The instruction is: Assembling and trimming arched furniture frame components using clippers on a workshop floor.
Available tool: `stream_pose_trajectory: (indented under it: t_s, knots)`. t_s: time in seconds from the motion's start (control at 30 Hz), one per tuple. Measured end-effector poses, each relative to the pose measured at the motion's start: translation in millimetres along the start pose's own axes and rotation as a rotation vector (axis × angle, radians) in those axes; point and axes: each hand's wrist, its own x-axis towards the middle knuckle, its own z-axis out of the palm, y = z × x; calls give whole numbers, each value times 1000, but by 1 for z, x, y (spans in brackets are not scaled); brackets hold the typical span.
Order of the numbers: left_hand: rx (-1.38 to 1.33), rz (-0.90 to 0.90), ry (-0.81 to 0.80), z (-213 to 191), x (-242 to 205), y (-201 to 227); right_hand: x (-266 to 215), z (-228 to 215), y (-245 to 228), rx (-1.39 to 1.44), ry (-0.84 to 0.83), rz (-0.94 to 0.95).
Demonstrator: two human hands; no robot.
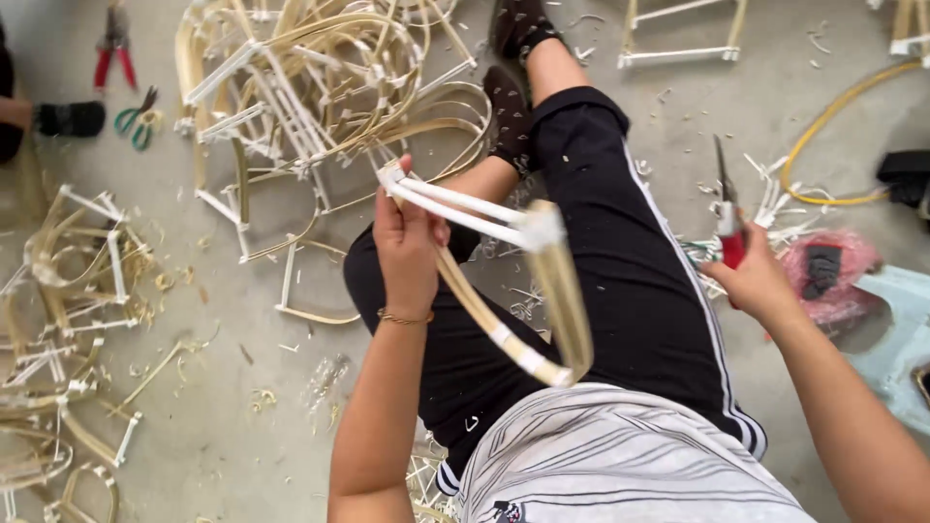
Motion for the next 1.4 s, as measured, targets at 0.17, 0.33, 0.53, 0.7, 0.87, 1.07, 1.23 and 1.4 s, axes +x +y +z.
stream_pose_trajectory:
  t_s: [0.17,0.33,0.53,0.7,0.87,1.07,1.23,1.4]
  knots:
    - [171,264,69,12,-9,-2,36,84,202,-270,8,221]
    - [294,314,101,28,-13,6,37,116,294,-442,15,77]
    - [625,459,102,39,-12,5,3,42,46,174,-15,-3]
    - [735,584,66,49,-7,5,-50,-1,-108,556,-338,-319]
    - [679,403,-113,54,-7,23,-70,30,-132,654,-403,-251]
    - [396,-304,-323,23,-64,-84,-90,45,-123,458,-276,-366]
    - [105,-493,-265,58,-71,-99,-101,15,-125,124,-312,-637]
    - [200,-431,-185,70,-48,-77,-42,10,2,414,89,-75]
